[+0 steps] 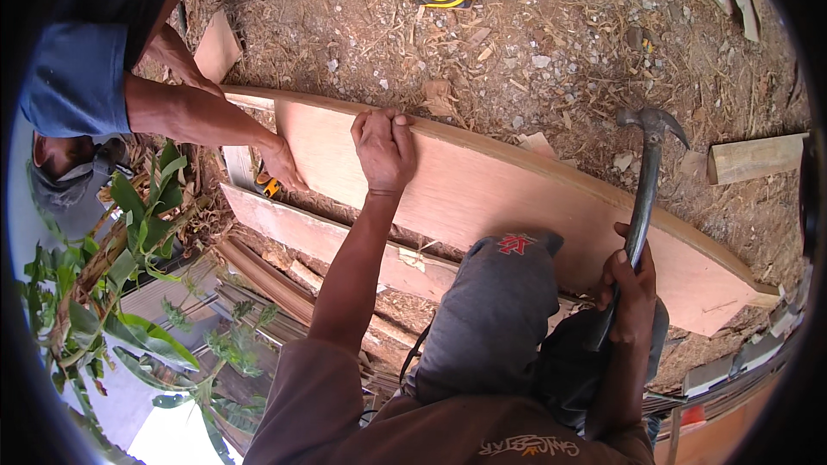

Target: The person saws a wooden plank, then aligns it with a pink board. They use a hammer to drive nails into the board, securing the plank. Another person assists by holding the board steady.

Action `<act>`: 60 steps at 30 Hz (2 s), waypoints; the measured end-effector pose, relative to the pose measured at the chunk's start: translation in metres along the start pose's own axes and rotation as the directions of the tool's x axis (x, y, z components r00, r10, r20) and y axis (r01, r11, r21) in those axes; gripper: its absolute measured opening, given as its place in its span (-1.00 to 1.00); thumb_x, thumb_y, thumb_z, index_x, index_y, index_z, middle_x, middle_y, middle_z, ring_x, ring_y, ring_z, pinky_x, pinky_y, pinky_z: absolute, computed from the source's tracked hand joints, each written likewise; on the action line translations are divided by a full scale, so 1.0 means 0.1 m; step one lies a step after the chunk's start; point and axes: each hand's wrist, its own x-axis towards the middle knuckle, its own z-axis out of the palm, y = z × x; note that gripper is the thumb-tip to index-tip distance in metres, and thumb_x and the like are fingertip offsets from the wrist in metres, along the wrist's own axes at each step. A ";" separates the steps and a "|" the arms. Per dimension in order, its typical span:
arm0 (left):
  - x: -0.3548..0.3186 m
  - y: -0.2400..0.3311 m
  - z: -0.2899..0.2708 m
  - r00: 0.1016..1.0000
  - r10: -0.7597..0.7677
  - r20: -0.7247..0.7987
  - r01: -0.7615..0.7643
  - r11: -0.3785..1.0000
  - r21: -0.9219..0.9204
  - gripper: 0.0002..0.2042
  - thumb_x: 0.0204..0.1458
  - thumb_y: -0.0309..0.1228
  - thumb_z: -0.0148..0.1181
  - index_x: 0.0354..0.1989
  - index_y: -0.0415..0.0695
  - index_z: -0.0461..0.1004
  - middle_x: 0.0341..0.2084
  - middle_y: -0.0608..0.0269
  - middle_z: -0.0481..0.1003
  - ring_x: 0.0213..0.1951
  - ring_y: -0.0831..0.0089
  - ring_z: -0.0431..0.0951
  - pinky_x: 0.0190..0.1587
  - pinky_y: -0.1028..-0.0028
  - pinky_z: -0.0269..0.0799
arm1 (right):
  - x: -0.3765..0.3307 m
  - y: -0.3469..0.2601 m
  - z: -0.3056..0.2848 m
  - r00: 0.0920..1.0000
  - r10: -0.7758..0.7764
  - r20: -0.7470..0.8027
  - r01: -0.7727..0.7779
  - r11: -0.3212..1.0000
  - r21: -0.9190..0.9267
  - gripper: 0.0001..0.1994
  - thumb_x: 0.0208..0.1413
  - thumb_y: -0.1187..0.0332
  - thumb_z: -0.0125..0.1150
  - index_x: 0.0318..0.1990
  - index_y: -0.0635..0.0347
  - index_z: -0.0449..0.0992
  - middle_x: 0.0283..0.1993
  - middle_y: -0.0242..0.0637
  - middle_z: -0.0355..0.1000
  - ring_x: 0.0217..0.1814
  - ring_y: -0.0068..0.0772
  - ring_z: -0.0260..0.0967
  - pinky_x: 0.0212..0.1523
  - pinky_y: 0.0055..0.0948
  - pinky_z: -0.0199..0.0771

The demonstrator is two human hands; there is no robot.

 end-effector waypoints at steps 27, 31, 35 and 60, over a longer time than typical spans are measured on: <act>0.04 -0.04 -0.07 0.972 -0.133 0.193 0.131 0.991 0.023 -0.89 0.10 -0.38 0.10 -0.23 -0.07 0.46 -0.27 0.21 0.52 -0.03 0.16 0.49 0.36 0.04 0.10 | 0.30 -0.92 0.82 0.988 -0.133 -0.078 0.095 0.924 -0.369 -0.61 0.32 0.26 0.19 0.21 0.21 0.34 -0.57 -0.53 0.20 -0.69 -0.73 0.11 -0.69 -0.63 0.13; 0.03 -0.06 -0.06 0.974 -0.121 0.190 0.124 0.992 -0.002 -0.89 0.09 -0.37 0.11 -0.23 -0.05 0.46 -0.30 0.24 0.52 -0.05 0.19 0.49 0.35 0.03 0.10 | 0.45 -0.95 1.04 0.992 -0.113 -0.056 0.082 0.916 -0.393 -0.61 0.32 0.27 0.19 0.22 0.20 0.36 -0.58 -0.53 0.20 -0.69 -0.72 0.11 -0.69 -0.63 0.12; 0.04 -0.06 -0.06 0.978 -0.116 0.173 0.120 0.993 -0.016 -0.88 0.10 -0.36 0.11 -0.22 -0.05 0.45 -0.30 0.25 0.52 -0.07 0.20 0.50 0.33 0.03 0.12 | 0.48 -0.94 1.15 0.997 -0.075 -0.001 0.068 0.908 -0.413 -0.61 0.28 0.33 0.20 0.20 0.23 0.37 -0.52 -0.49 0.25 -0.64 -0.71 0.17 -0.66 -0.63 0.19; 0.10 -0.02 -0.09 0.978 -0.115 0.174 0.116 0.993 0.000 -0.88 0.15 -0.38 0.06 -0.23 -0.11 0.48 -0.29 0.17 0.54 -0.09 0.17 0.50 0.27 0.09 0.20 | 0.31 -1.16 1.09 0.993 -0.077 0.092 0.114 0.844 -0.525 -0.65 0.25 0.26 0.29 0.10 0.14 0.41 -0.55 -0.57 0.20 -0.62 -0.76 0.16 -0.65 -0.62 0.18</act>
